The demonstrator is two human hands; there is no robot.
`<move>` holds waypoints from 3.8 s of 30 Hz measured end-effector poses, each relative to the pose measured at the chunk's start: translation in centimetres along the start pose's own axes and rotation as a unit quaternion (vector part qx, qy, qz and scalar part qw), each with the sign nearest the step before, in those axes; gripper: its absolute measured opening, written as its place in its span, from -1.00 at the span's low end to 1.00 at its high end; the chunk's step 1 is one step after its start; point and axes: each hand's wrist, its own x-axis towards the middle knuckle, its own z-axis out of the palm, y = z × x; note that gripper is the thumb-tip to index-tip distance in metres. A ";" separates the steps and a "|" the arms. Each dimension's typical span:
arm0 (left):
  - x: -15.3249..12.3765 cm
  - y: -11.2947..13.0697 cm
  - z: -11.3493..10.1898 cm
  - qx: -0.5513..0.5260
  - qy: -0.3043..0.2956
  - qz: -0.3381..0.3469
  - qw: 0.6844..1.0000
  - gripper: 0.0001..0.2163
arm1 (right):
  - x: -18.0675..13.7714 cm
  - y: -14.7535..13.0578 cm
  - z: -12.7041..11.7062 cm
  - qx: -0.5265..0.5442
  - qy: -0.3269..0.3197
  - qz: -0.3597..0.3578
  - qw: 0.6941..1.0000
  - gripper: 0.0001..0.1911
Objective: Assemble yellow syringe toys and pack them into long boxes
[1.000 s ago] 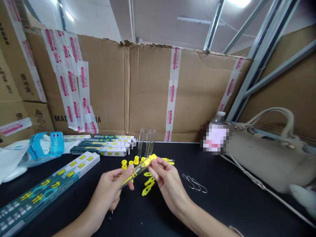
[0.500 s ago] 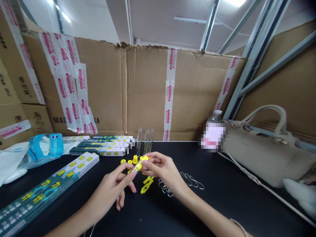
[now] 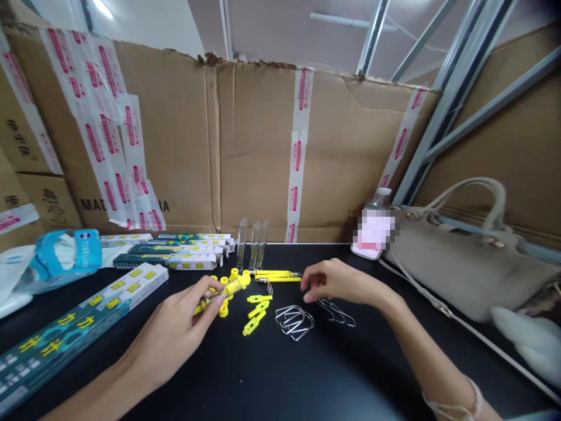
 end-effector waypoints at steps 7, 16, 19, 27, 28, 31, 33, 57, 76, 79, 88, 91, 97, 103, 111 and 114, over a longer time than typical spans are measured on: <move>0.1 0.2 0.4 0.039 -0.005 -0.008 0.999 -0.73 | 1.0 -1.9 2.7 -0.011 -0.058 -0.096 0.994 -0.82; 0.0 -0.5 0.5 0.053 0.007 0.021 0.998 -0.71 | 1.3 -1.6 2.9 -0.009 -0.039 -0.095 0.995 -0.93; 0.0 -0.3 0.4 0.035 -0.002 0.021 0.999 -0.72 | 1.3 -1.5 2.7 -0.002 -0.032 -0.093 0.995 -0.92; -0.4 0.0 0.7 -0.004 -0.012 0.022 1.000 -0.79 | 0.1 -2.6 1.4 0.066 -0.014 -0.115 0.991 -0.89; -0.5 -0.1 0.7 -0.006 -0.011 0.022 1.000 -0.80 | 0.1 -2.7 1.4 0.083 -0.008 -0.117 0.990 -0.89; -0.4 -0.1 0.7 -0.010 -0.011 0.023 1.000 -0.80 | 0.2 -2.6 1.7 0.078 0.013 -0.104 0.992 -0.87; -0.4 -0.1 0.7 -0.008 -0.013 0.020 1.000 -0.81 | 0.4 -2.3 2.1 0.038 0.020 -0.085 0.995 -0.87; -0.5 -0.3 1.1 0.028 0.023 0.061 0.997 -0.82 | -0.3 -2.7 2.8 -0.171 0.088 -0.059 0.979 -0.67; -0.7 0.2 0.9 0.013 0.037 0.077 0.996 -0.79 | 0.0 -7.5 7.8 0.098 0.198 -0.147 0.964 -0.74; -0.9 0.1 1.0 0.000 0.028 0.074 0.997 -0.79 | 0.0 -7.5 9.4 0.014 0.225 -0.190 0.955 -0.79; -0.8 0.1 1.0 -0.036 0.010 0.059 0.998 -0.81 | 0.1 -7.1 9.8 -0.111 0.232 -0.237 0.937 -0.72; -0.8 0.3 1.0 -0.039 0.000 0.053 0.998 -0.80 | 0.2 -6.8 9.8 -0.015 0.233 -0.217 0.948 -0.75; -0.8 0.7 0.7 -0.046 -0.006 0.046 0.998 -0.78 | 0.4 -7.6 10.2 0.320 0.157 -0.139 0.924 -0.68; -0.9 0.4 0.8 -0.059 -0.004 0.047 0.997 -0.78 | 0.2 -8.3 10.1 0.360 0.137 -0.153 0.910 -0.70; -0.8 0.4 0.9 -0.037 -0.001 0.045 0.998 -0.82 | 0.2 -7.3 10.8 0.072 0.300 -0.275 0.911 -0.75; -0.8 0.4 0.9 -0.029 0.007 0.045 0.999 -0.82 | 0.1 -7.0 11.1 0.005 0.323 -0.318 0.891 -0.66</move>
